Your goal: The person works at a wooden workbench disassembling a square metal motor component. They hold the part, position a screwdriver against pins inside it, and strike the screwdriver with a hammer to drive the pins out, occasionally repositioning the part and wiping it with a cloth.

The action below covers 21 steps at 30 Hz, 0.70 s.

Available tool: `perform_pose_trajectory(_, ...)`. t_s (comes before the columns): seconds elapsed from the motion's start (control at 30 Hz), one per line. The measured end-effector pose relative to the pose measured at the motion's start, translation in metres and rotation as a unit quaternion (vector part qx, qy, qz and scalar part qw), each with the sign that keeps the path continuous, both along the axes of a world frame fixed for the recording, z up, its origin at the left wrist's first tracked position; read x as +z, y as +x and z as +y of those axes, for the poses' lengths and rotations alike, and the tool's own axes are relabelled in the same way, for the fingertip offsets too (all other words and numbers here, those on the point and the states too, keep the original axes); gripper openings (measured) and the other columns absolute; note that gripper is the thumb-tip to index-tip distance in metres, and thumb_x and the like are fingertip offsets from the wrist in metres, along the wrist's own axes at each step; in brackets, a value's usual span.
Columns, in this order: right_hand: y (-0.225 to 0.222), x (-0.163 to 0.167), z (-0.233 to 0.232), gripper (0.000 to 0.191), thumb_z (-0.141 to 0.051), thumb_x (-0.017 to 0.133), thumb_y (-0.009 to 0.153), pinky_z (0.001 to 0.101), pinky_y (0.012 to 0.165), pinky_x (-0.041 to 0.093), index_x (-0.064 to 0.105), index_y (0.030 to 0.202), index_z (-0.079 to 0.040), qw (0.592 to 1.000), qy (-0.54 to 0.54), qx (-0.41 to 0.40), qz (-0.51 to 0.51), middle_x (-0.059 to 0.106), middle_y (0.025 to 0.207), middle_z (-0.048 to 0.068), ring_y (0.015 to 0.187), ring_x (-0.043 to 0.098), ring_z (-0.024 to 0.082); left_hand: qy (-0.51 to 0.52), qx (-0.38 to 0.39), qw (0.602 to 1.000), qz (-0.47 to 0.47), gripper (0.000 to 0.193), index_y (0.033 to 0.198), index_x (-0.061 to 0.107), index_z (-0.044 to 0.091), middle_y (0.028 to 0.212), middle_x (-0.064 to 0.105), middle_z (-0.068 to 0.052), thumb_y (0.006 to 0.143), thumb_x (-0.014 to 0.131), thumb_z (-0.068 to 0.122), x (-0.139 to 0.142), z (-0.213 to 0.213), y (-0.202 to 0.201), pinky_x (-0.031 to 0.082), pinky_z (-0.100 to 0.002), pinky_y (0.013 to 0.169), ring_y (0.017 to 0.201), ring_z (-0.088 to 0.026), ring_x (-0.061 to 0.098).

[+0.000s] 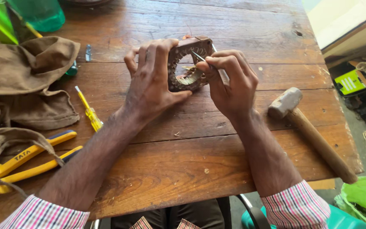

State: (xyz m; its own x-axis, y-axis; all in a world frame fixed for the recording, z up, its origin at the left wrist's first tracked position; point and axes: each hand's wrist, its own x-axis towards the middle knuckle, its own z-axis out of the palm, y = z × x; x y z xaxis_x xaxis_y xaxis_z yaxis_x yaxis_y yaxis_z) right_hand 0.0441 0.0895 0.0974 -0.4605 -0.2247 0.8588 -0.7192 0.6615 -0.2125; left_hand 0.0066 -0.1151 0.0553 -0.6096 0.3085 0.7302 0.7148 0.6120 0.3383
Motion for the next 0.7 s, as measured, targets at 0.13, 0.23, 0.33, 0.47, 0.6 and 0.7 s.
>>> perform_pose_trajectory(0.13,0.001,-0.002,0.001,0.020,-0.011,0.083,0.103,0.0326,0.077,0.062,0.066,0.096,-0.002,1.000,-0.008,0.008,0.010,0.073,0.096,0.012,0.090,0.074,0.021,0.055,-0.039,0.996,-0.057,0.094,0.140,0.039,0.012,0.118,0.063,-0.011,0.077,0.095,0.055,-0.004,0.001,-0.002,0.028,-0.053,0.105,0.113,-0.027,0.057)
perform_pose_trajectory(0.23,0.004,-0.005,-0.004,0.022,-0.012,0.083,0.102,0.0301,0.071,0.058,0.066,0.094,-0.002,0.997,-0.071,-0.004,-0.038,0.074,0.090,0.010,0.082,0.073,0.018,0.069,-0.039,0.995,-0.057,0.077,0.142,0.041,0.014,0.118,0.066,-0.008,0.092,0.091,0.044,-0.004,0.000,-0.003,0.029,-0.052,0.106,0.114,-0.024,0.059)
perform_pose_trajectory(0.33,0.005,-0.008,-0.012,0.020,-0.013,0.081,0.103,0.0258,0.067,0.056,0.067,0.095,-0.002,0.987,-0.140,-0.011,-0.079,0.074,0.087,0.008,0.078,0.071,0.015,0.071,-0.044,0.995,-0.050,0.067,0.140,0.041,0.014,0.117,0.068,-0.006,0.094,0.086,0.032,-0.004,-0.001,-0.006,0.029,-0.053,0.106,0.113,-0.023,0.061)
perform_pose_trajectory(0.47,0.005,-0.009,-0.017,0.021,-0.011,0.079,0.104,0.0242,0.066,0.058,0.064,0.093,-0.003,0.982,-0.177,-0.028,-0.059,0.072,0.086,0.007,0.079,0.072,0.012,0.074,-0.058,0.994,-0.061,0.065,0.137,0.043,0.015,0.118,0.071,-0.006,0.091,0.086,0.029,-0.005,0.002,-0.008,0.027,-0.055,0.106,0.113,-0.023,0.064)
perform_pose_trajectory(0.6,0.007,-0.010,-0.010,0.022,-0.005,0.081,0.101,0.0270,0.064,0.055,0.062,0.091,-0.003,0.998,-0.053,-0.035,0.029,0.071,0.084,0.009,0.076,0.070,0.014,0.073,-0.068,0.993,-0.069,0.059,0.137,0.044,0.014,0.119,0.071,-0.005,0.094,0.081,0.029,-0.006,0.007,-0.009,0.029,-0.053,0.107,0.114,-0.022,0.065)
perform_pose_trajectory(0.7,0.007,-0.013,-0.006,0.023,-0.003,0.081,0.099,0.0241,0.060,0.057,0.061,0.088,-0.005,0.998,-0.055,0.015,0.010,0.070,0.081,0.008,0.072,0.072,0.011,0.052,-0.062,0.994,-0.068,0.054,0.135,0.045,0.013,0.116,0.071,-0.005,0.099,0.077,0.036,-0.003,0.007,-0.009,0.027,-0.055,0.108,0.112,-0.022,0.065)
